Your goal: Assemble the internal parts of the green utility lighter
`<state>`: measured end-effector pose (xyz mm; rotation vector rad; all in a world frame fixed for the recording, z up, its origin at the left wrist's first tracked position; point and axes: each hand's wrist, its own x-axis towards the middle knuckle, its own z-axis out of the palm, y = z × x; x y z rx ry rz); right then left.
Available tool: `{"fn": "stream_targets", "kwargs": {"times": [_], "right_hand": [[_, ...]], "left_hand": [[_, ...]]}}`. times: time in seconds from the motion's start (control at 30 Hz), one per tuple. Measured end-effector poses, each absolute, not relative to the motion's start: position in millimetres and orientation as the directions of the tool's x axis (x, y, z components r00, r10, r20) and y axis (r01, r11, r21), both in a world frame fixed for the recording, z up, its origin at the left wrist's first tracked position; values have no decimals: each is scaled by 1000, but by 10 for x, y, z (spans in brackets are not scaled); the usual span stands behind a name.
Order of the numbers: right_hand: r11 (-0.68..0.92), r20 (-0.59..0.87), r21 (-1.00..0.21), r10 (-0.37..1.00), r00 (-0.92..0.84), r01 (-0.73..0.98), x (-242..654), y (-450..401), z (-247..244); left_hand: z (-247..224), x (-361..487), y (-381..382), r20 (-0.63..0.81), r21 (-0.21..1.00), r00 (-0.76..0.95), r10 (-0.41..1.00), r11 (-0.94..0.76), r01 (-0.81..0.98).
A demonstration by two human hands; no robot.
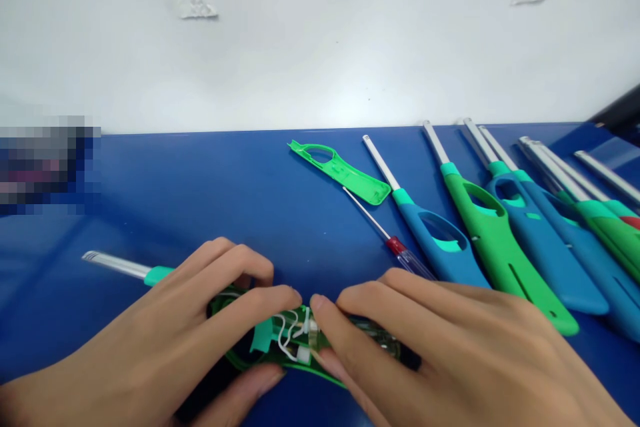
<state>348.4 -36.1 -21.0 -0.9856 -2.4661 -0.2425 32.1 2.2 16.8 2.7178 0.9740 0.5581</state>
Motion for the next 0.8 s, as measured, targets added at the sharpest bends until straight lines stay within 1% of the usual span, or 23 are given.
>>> {"fn": "stream_targets", "kwargs": {"times": [0.13,0.3,0.47,0.57,0.8], "right_hand": [[725,482,19,596,-642,688,3532,-376,-223],[732,467,37,589,-660,680,3558,-412,-245],[705,484,21,613,-624,709,3530,-414,-295],[706,486,43,604,-632,707,3531,-401,-293],[706,443,59,615,-652,706,3570,-452,-259]], "left_hand": [[174,325,18,282,313,706,650,-758,572],[210,316,42,246,327,747,617,-779,536],[219,325,61,237,365,731,639,-756,543],[219,322,50,235,381,729,643,-751,540],[250,291,49,208,343,767,607,-780,524]]}}
